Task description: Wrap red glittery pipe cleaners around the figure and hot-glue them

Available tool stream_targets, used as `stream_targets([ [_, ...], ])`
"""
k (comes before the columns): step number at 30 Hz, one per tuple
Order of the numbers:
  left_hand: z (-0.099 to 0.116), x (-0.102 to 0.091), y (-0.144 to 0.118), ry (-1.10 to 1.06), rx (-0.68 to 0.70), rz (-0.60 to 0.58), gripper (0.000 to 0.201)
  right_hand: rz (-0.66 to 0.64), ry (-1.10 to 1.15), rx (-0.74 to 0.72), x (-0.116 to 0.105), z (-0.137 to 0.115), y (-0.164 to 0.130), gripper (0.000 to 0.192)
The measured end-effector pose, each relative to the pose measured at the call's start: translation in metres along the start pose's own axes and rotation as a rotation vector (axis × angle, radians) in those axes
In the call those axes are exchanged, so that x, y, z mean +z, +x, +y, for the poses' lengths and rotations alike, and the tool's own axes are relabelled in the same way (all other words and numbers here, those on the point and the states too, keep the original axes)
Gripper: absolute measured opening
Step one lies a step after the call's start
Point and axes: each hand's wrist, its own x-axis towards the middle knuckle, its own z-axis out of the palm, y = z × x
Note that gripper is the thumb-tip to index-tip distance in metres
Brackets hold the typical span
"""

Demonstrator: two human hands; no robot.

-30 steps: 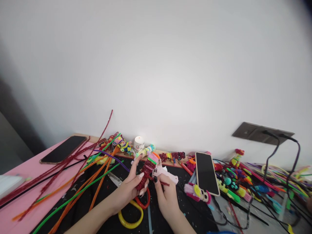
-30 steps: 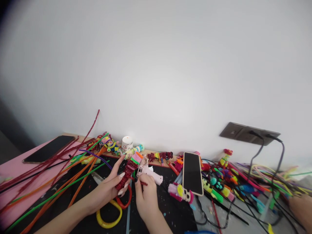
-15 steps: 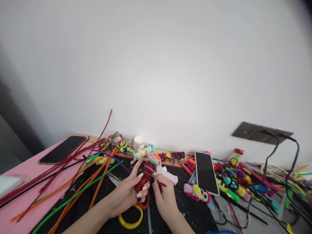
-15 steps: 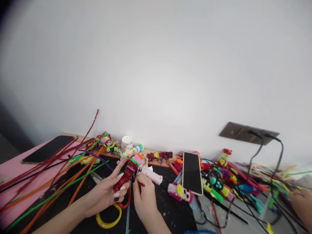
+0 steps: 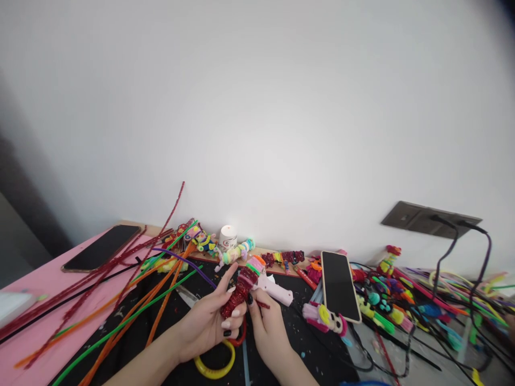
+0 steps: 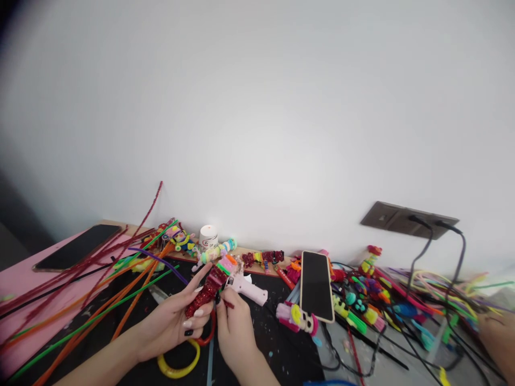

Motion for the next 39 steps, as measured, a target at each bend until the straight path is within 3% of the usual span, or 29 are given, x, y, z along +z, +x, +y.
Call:
stream_targets([
  [5, -0.001, 0.001, 0.000, 0.042, 0.006, 0.012, 0.065, -0.031, 0.059, 0.017, 0.001, 0.002, 0.000, 0.023],
  [11, -0.001, 0.005, -0.002, 0.212, 0.052, 0.052, 0.091, -0.036, 0.053, 0.014, 0.002, 0.004, 0.000, 0.022],
  [25, -0.004, 0.007, -0.001, 0.218, 0.061, 0.114, 0.089, 0.017, -0.066, -0.041, -0.001, 0.004, 0.000, 0.022],
  [31, -0.007, 0.003, 0.004, 0.185, 0.133, 0.149, 0.094, 0.042, -0.047, -0.049, 0.000, 0.004, 0.001, 0.022],
  [39, -0.001, -0.002, 0.006, 0.317, 0.182, 0.156, 0.106, 0.039, -0.023, -0.018, -0.004, 0.002, 0.003, 0.022],
])
